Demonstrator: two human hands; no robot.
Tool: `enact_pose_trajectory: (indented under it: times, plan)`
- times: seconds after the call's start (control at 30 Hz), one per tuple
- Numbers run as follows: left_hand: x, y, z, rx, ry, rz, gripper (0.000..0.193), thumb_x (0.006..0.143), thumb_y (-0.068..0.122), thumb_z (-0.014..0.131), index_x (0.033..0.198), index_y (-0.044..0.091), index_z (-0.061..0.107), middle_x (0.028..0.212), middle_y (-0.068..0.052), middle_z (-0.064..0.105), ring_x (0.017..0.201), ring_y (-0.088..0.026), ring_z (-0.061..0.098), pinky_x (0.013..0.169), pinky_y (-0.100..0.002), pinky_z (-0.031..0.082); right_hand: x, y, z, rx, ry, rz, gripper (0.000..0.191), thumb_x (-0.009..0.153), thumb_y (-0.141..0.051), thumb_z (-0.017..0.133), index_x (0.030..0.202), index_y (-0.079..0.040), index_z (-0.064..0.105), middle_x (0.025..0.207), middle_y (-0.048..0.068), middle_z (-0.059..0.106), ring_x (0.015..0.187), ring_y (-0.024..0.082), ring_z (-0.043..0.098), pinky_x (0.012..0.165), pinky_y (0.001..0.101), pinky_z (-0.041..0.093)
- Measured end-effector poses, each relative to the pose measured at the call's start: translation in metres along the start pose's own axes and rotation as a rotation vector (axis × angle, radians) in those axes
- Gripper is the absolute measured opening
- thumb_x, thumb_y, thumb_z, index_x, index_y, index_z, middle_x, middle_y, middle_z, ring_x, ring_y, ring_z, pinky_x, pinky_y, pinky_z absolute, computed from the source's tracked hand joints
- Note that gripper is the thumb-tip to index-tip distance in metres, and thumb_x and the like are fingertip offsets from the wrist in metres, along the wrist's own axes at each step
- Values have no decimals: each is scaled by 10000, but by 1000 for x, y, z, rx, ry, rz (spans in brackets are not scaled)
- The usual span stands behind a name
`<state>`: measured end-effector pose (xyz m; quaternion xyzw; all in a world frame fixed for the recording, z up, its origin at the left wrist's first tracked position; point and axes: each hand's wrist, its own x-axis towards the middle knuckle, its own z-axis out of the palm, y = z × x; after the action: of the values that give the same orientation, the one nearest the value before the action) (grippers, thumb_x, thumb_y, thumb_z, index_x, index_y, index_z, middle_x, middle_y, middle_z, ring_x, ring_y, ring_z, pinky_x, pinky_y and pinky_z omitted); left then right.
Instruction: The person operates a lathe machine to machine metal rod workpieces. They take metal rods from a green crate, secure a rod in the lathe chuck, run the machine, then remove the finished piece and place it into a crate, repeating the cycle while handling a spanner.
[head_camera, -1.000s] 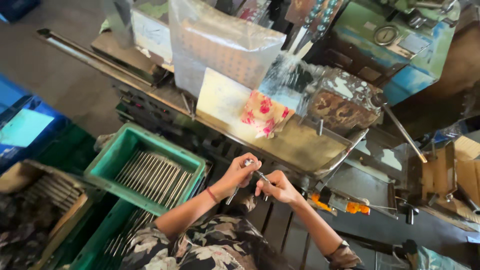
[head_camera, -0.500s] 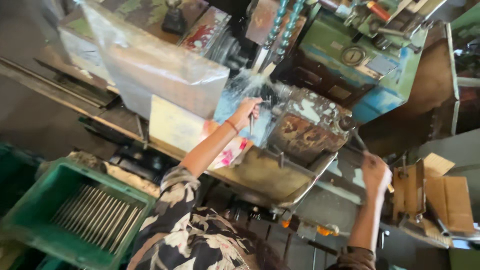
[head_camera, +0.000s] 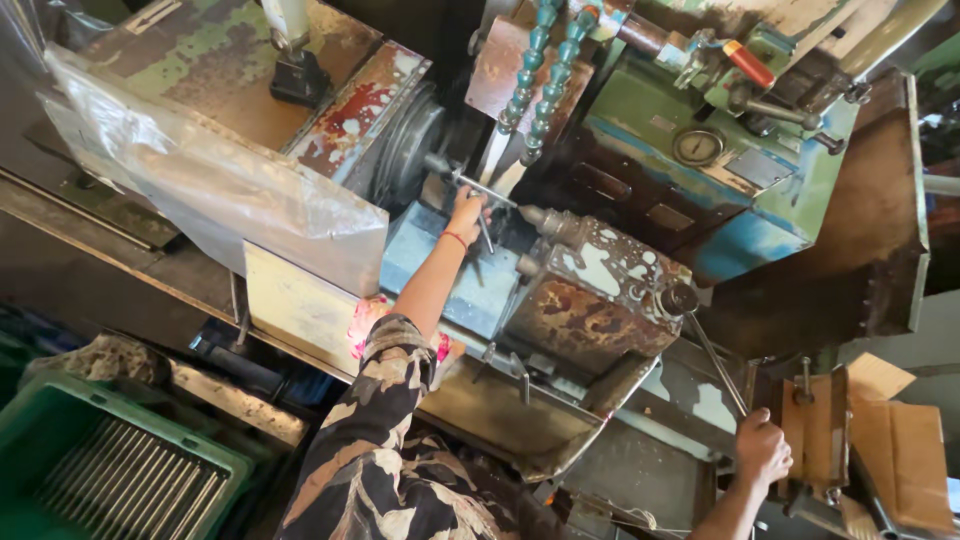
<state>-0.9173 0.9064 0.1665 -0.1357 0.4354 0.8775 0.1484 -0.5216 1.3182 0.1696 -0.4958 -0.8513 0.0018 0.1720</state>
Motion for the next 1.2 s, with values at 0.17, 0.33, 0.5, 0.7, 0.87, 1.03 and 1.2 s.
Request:
enact_pose_trajectory:
  times: [0.17, 0.33, 0.5, 0.7, 0.87, 1.03, 1.2]
  plan:
    - [23, -11, 1, -89, -6, -43, 362, 944, 123, 603, 1249, 264, 468, 977, -28, 600, 761, -192, 616, 588, -394, 526, 1, 10, 24, -26, 38, 3, 688, 1128, -511, 445, 850, 28, 770, 941, 344, 713, 923, 588, 660, 831, 648, 520]
    - [38, -22, 5, -60, -74, 63, 316, 984, 128, 651, 1239, 190, 474, 990, -76, 618, 791, -220, 613, 581, -409, 504, 29, 15, 36, -28, 212, -92, 632, 1123, -453, 483, 793, 14, 752, 795, 303, 691, 786, 533, 676, 727, 604, 542]
    - [47, -30, 28, -72, -125, 133, 328, 984, 120, 712, 1251, 142, 524, 1061, -61, 621, 824, -249, 623, 624, -436, 461, 37, 14, 49, -43, 334, -156, 540, 1094, -357, 507, 741, -15, 729, 686, 241, 657, 691, 474, 654, 640, 575, 510]
    - [48, -29, 36, -51, -132, 13, 453, 911, 76, 654, 1225, 218, 359, 1166, -83, 528, 991, -306, 636, 893, -783, 450, 44, 15, 54, 34, 300, -126, 539, 1094, -316, 506, 683, -10, 671, 610, 214, 623, 629, 434, 640, 622, 552, 488]
    - [53, -27, 24, -125, 115, 16, 519, 901, 29, 641, 1281, 223, 345, 1236, -82, 507, 1063, -300, 599, 957, -796, 382, 41, 13, 53, -18, 368, -153, 501, 1066, -333, 538, 710, -29, 716, 618, 209, 623, 639, 436, 639, 604, 537, 490]
    - [58, -22, 10, -305, 143, 114, 637, 849, -30, 631, 1331, 267, 341, 1283, -41, 459, 1155, -280, 537, 1013, -769, 403, 39, 8, 50, -41, 347, -141, 516, 1089, -339, 507, 744, -32, 737, 646, 210, 649, 673, 434, 666, 630, 535, 514]
    - [50, -15, 4, -327, 133, 130, 571, 890, 10, 664, 1326, 226, 366, 1292, -56, 490, 1182, -277, 541, 1004, -708, 406, 24, 9, 40, 21, 113, -80, 618, 1145, -428, 445, 825, 4, 750, 757, 276, 692, 787, 503, 690, 729, 580, 537]
